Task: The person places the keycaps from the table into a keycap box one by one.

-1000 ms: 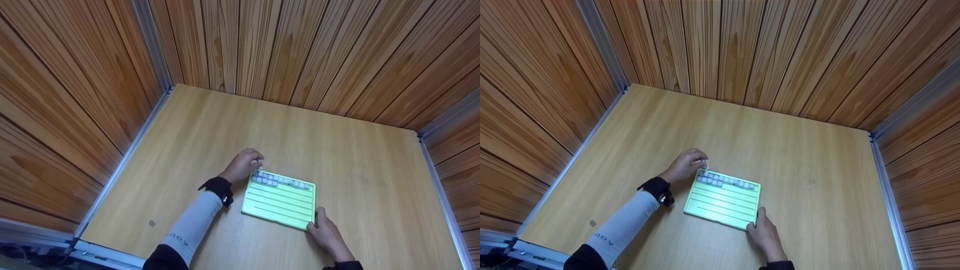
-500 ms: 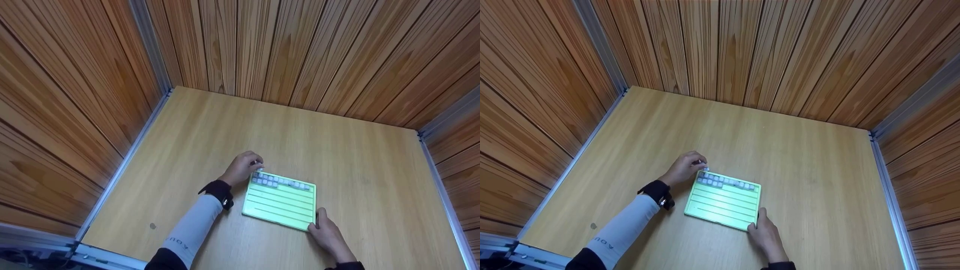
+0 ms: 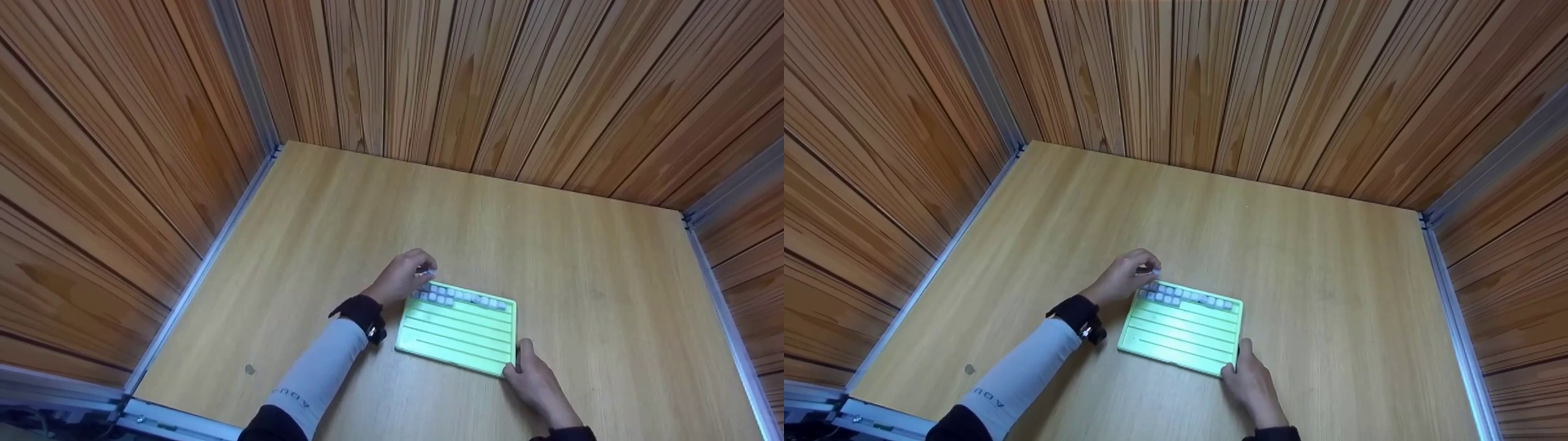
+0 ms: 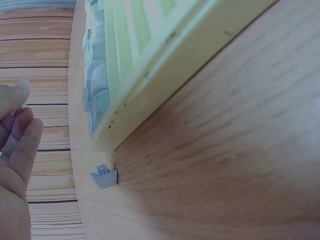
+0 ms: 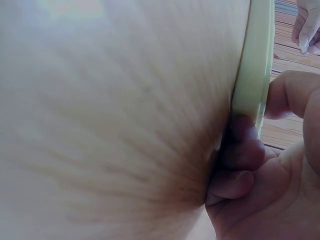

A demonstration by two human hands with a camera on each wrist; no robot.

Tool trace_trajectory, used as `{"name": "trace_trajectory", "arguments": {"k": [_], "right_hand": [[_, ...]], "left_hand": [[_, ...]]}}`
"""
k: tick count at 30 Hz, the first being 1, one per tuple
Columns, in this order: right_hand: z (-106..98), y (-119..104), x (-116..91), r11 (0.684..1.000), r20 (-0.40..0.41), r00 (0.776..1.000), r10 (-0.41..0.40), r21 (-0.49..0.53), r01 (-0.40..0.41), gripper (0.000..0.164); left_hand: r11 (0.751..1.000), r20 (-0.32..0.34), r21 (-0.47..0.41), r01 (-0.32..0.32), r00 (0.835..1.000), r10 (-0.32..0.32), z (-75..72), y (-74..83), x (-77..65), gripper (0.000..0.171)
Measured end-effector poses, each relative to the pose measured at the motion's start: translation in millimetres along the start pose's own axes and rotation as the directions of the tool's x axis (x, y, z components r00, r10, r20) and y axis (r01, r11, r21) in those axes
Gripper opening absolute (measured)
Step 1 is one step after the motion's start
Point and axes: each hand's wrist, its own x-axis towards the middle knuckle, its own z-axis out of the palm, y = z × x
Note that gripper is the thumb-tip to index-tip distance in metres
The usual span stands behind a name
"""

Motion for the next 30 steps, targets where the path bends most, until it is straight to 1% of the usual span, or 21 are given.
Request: {"name": "trace_trajectory", "arguments": {"k": [4,9,13,17,20,25,30], "right_hand": [[0,0,1,1.0,0.006,1.0,0.01,-0.003,-0.01,0.033],[0,0,-1,1.0,0.003,1.0,-0.012,0.002,0.012,0.032],[0,-1,-2,0.999,-0.008,0.999,-0.032,0.002,0.032,0.032],[0,-1,-1,0.999,-0.012,0.999,-0.032,-0.001,0.032,0.033],[0,-1,0,1.0,-0.003,1.0,-0.018,-0.001,0.018,0.033],[0,-2,1,1.0,0.018,1.0,0.008,0.004,-0.008,0.034],[-1,-1,1,1.0,0.024,1.0,0.008,-0.003,-0.008,0.033]], "left_hand": [[1.0,0.007,-0.007,-0.023,1.0,0.023,0.7,0.3,-0.3,0.017],[0.996,0.017,0.022,-0.086,0.996,0.086,1.4,-2.0,-0.7,0.026],[0.989,0.021,0.075,-0.127,0.992,0.126,2.7,-2.4,-0.5,0.024],[0.983,0.028,0.082,-0.162,0.987,0.16,5.6,-1.1,-0.7,0.021],[0.978,0.039,0.082,-0.193,0.981,0.19,8.9,0.3,-0.7,0.019],[0.962,0.057,0.105,-0.252,0.967,0.247,14.1,4.7,-0.3,0.02],[0.947,0.089,0.122,-0.298,0.953,0.289,18.8,10.5,-0.6,0.02]]}}
